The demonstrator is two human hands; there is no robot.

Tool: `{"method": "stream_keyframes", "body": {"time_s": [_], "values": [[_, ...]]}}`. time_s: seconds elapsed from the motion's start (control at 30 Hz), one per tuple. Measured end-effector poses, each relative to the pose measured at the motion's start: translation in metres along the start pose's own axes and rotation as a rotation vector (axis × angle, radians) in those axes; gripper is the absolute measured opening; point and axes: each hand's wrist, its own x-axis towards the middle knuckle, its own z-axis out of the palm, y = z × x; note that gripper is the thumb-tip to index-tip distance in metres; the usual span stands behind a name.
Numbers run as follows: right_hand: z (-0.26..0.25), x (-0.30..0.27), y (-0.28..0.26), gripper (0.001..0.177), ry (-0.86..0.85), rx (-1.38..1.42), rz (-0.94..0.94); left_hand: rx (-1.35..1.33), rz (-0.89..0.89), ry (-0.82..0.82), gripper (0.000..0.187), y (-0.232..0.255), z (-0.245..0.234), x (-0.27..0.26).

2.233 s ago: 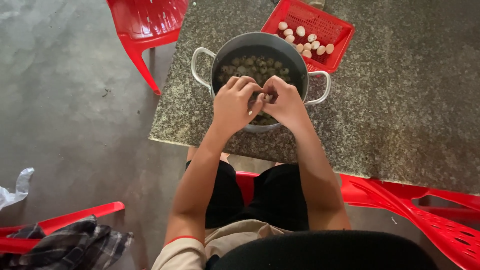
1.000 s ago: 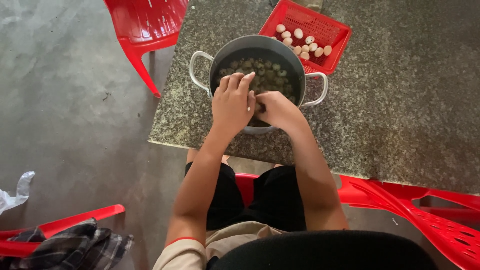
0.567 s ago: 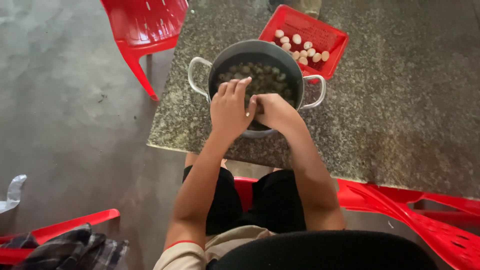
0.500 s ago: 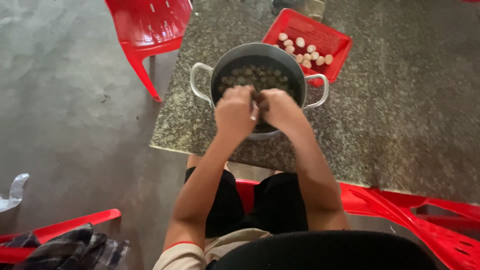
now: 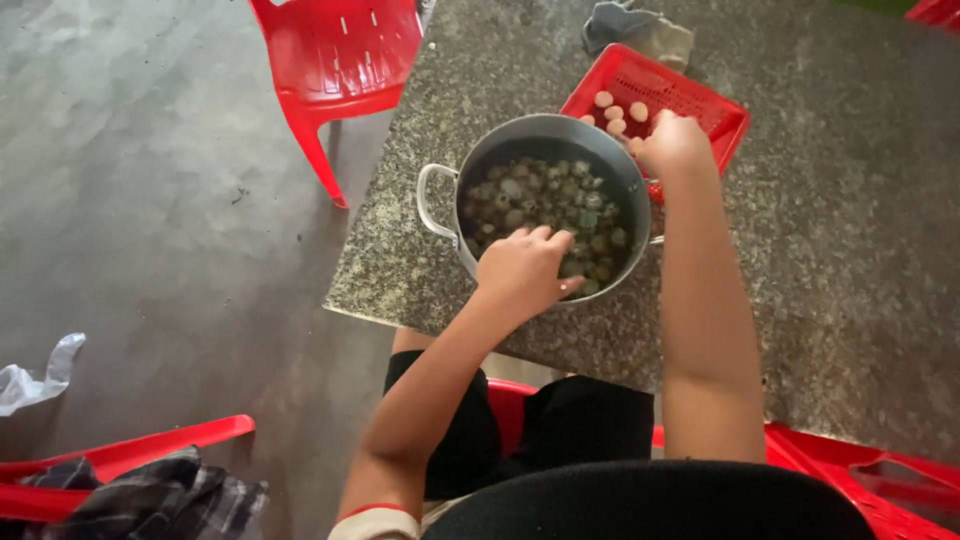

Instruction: The person is peeling boiled quail eggs by hand and placing them into a red plastic basket.

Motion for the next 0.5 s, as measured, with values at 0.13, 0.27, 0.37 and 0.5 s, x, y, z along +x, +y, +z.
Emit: {"method": "stream_keyframes", "body": {"time_s": [0.13,0.27,0.37,0.5], "values": [[-0.007,-0.041,-0.012,0.036,0.288,-0.067,-0.116,0.058,0.0,0.03,0.058,-0.002,0.003,-0.001],[-0.016,-0.113,-0.04,0.021,0.506,0.035,-0.614,0.09,0.03,0.215,0.052,-0.006,0.012,-0.001],[0.004,-0.144,-0.053,0.016,0.249,-0.16,-0.604,0.099,0.036,0.31,0.048,-0.005,0.014,0.0],[0.048,-0.129,-0.045,0.009,0.262,-0.325,-0.533,0.136,-0.057,0.477,0.048,-0.002,0.01,0.0]]}}
